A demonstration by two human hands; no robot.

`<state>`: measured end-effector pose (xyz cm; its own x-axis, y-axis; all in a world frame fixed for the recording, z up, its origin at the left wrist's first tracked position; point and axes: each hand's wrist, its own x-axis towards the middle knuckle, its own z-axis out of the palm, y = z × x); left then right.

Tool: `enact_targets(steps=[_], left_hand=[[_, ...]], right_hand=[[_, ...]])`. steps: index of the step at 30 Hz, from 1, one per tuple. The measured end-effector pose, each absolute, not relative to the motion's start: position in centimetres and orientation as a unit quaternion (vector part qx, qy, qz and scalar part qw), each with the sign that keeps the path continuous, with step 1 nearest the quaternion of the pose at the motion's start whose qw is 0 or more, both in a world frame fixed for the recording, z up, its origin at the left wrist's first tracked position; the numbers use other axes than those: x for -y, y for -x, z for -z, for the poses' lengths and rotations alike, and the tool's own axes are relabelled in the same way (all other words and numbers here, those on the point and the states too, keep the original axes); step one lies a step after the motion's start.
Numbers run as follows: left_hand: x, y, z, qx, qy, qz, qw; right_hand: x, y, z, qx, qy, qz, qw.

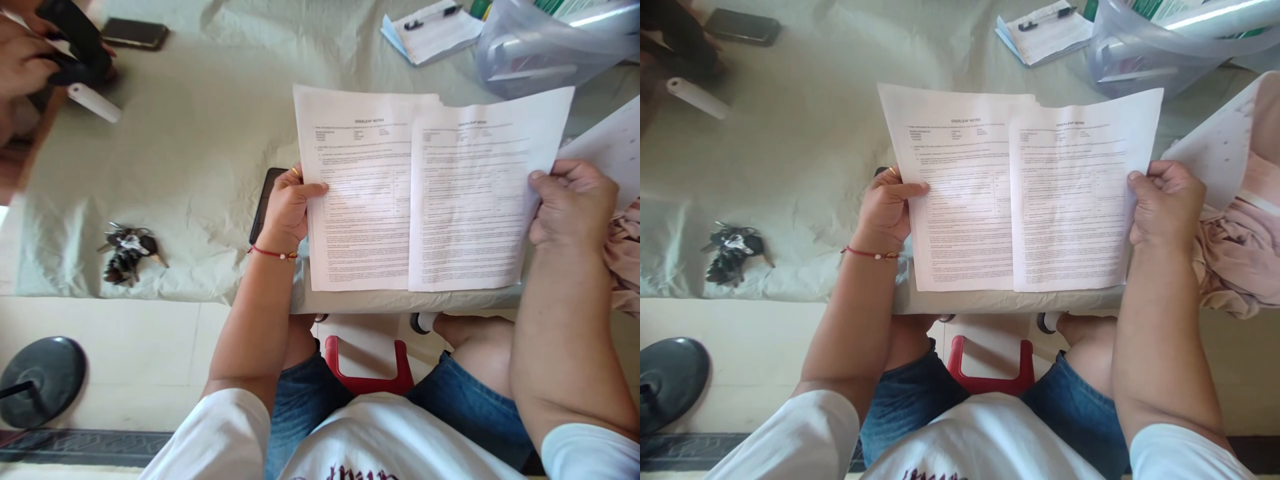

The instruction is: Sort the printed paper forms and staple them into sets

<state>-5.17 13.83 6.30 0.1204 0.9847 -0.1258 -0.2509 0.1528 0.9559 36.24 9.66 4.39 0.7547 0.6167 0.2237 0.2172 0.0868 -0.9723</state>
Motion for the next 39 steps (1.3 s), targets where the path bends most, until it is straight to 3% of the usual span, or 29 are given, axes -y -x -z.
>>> enact_targets(steps=[20, 39], left_hand=[[-13.8, 3.9, -6.5, -0.433, -0.43, -0.492, 0.62], [-13.9, 4.4, -6.2, -0.428, -0.428, -0.493, 0.625]], right_hand=[[-9.5, -38.8, -3.7, 0.33, 0.648, -0.098, 0.68], [-10.9, -34.5, -4.5, 0.291, 0.644, -0.152, 0.691]])
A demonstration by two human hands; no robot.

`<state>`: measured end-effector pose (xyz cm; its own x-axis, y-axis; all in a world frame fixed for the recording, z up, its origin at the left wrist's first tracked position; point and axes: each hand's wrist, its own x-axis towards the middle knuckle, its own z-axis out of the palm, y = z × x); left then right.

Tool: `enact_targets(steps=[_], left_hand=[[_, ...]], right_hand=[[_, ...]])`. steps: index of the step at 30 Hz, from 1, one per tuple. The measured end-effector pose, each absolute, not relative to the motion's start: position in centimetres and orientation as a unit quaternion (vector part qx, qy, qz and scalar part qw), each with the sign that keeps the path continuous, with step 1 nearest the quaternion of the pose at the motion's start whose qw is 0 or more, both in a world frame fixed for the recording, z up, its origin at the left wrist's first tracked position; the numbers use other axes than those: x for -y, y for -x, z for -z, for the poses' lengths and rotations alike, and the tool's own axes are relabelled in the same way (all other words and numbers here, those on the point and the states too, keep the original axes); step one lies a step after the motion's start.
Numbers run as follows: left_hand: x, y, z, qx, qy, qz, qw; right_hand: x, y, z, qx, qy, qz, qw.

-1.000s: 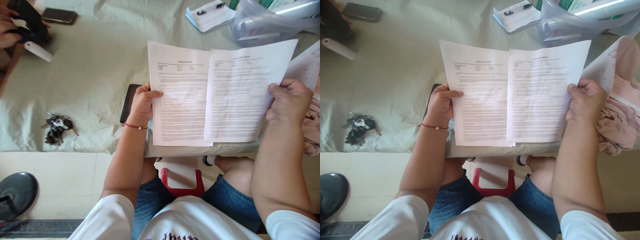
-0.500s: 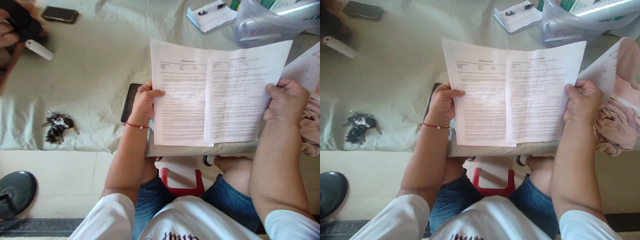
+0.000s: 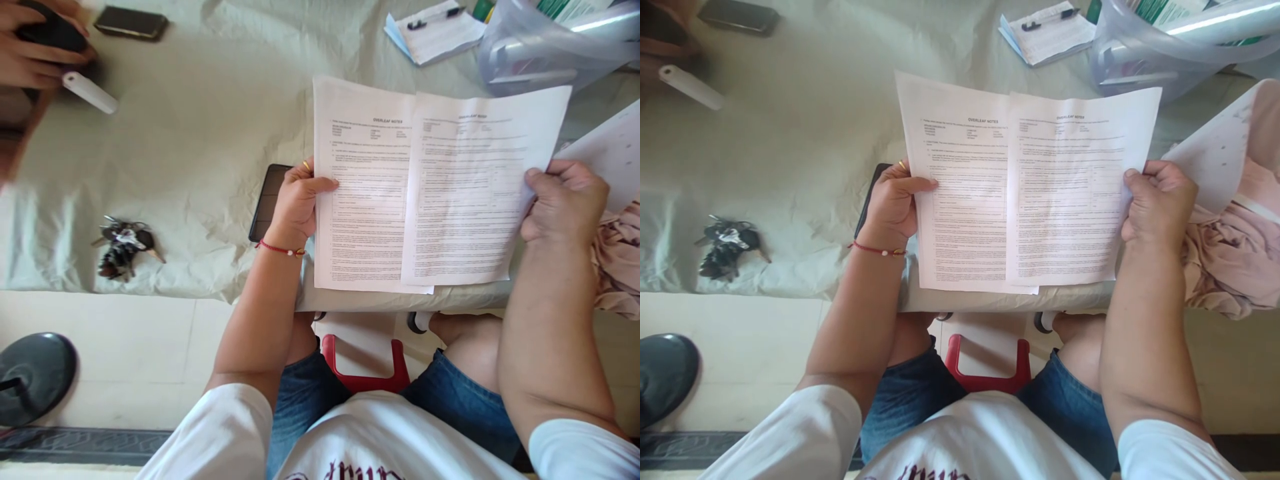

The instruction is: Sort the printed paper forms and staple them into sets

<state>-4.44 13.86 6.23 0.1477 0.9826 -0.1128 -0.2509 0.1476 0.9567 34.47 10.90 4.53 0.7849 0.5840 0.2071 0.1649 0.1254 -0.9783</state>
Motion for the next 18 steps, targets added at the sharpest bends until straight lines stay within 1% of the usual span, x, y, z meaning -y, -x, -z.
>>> enact_targets(steps=[5, 11, 18], left_hand=[[-13.7, 4.3, -6.8, -0.422, -0.399, -0.487, 0.652], [-13.2, 3.8, -7.7, -0.429, -0.368, -0.505, 0.652], [-13.3, 3.9, -7.4, -0.433, -0.382, -0.501, 0.645]], right_hand=[[-11.1, -33.8, -4.6, 0.286, 0.644, -0.157, 0.693], [-11.0, -34.1, -4.2, 0.328, 0.637, -0.149, 0.681], [-10.6, -33.7, -5.3, 0.316, 0.637, -0.163, 0.684]])
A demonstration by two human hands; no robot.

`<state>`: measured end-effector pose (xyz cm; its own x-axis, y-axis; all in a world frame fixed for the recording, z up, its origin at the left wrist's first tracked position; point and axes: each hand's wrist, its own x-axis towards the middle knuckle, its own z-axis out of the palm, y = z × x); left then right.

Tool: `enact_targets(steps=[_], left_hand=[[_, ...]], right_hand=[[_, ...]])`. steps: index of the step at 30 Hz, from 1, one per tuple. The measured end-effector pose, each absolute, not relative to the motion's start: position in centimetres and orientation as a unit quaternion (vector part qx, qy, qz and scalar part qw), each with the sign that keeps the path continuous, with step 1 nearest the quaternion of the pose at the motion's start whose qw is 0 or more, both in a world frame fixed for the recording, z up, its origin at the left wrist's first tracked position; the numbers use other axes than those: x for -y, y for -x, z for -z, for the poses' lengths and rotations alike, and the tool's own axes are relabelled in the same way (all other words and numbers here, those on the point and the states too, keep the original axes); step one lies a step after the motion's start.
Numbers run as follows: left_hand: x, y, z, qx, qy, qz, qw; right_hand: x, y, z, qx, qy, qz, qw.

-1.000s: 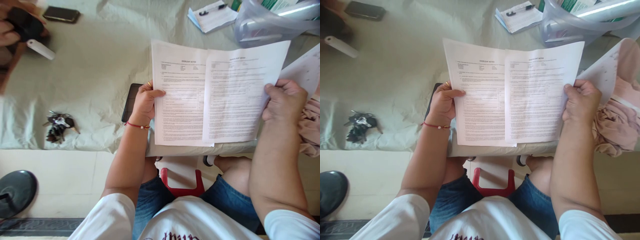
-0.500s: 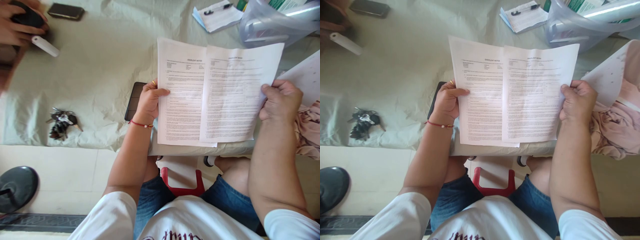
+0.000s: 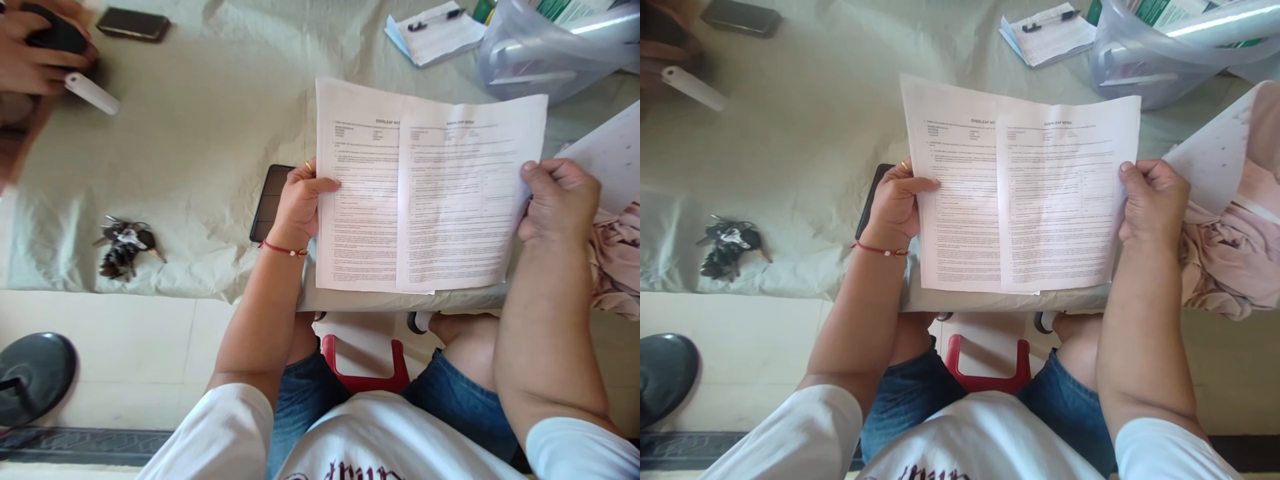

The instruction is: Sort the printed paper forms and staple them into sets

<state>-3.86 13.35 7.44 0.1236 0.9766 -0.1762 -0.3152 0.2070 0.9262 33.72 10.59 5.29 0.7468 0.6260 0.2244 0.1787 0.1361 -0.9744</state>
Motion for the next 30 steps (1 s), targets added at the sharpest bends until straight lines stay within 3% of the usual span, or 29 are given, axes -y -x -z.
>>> enact_targets(steps=[30], left_hand=[[-13.1, 3.8, -7.8, -0.454, -0.403, -0.488, 0.627]], right_hand=[[-10.6, -33.2, -5.0, 0.331, 0.628, -0.172, 0.683]])
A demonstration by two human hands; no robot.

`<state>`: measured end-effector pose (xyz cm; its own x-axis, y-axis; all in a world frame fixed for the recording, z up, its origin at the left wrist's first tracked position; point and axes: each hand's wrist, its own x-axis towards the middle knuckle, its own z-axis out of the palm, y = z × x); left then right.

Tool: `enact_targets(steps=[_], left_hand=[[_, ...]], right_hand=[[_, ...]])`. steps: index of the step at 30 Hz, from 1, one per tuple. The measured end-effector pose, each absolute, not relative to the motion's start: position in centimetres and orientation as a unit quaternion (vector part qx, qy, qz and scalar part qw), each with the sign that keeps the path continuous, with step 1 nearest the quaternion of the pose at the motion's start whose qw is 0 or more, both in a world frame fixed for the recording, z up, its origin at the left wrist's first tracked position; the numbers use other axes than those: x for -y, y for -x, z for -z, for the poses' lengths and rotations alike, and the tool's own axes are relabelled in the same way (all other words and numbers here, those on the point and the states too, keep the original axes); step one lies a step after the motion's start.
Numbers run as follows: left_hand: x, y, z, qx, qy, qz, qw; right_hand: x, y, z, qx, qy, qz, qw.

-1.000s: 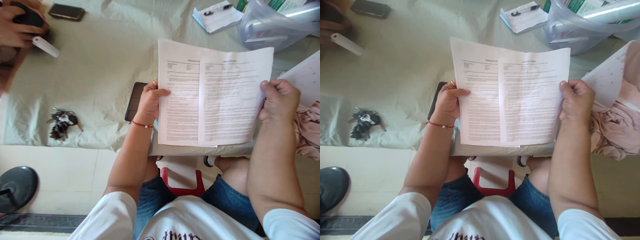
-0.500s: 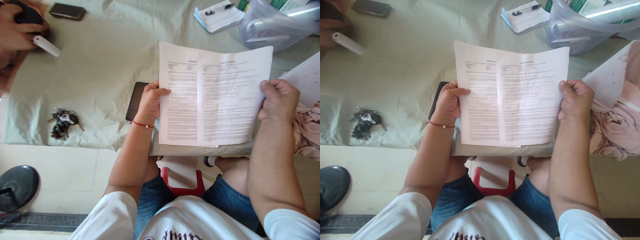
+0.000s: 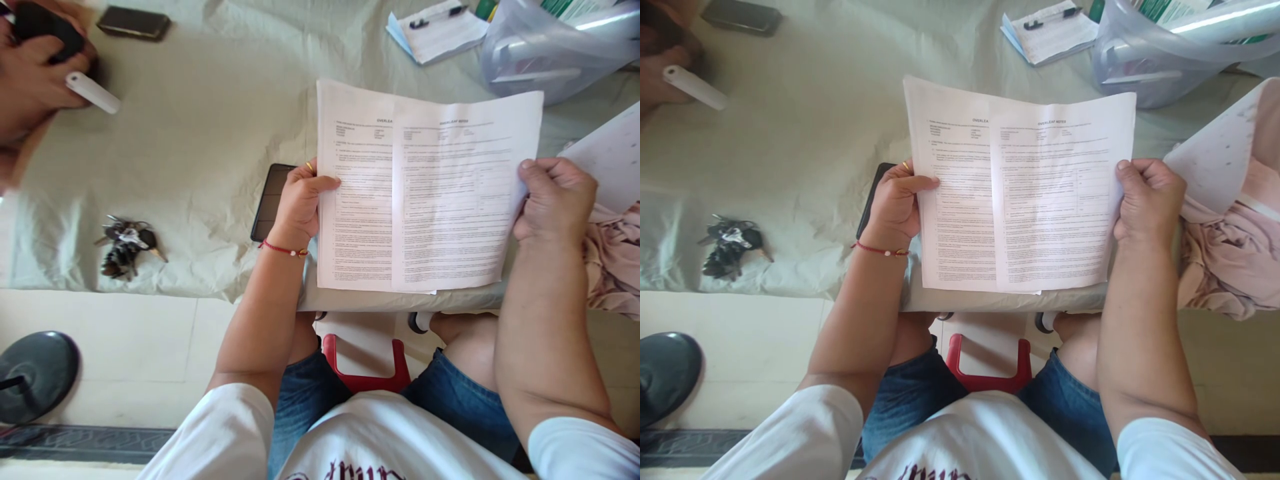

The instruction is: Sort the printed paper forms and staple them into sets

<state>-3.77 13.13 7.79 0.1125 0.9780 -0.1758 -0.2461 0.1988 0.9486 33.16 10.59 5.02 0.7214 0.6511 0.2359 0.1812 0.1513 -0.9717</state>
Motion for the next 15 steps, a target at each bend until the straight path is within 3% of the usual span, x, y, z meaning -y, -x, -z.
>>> enact_targets(steps=[15], left_hand=[[-13.09, 3.59, -7.98, -0.455, -0.393, -0.494, 0.628]], right_hand=[[-10.46, -32.83, -5.62, 0.322, 0.637, -0.163, 0.681]])
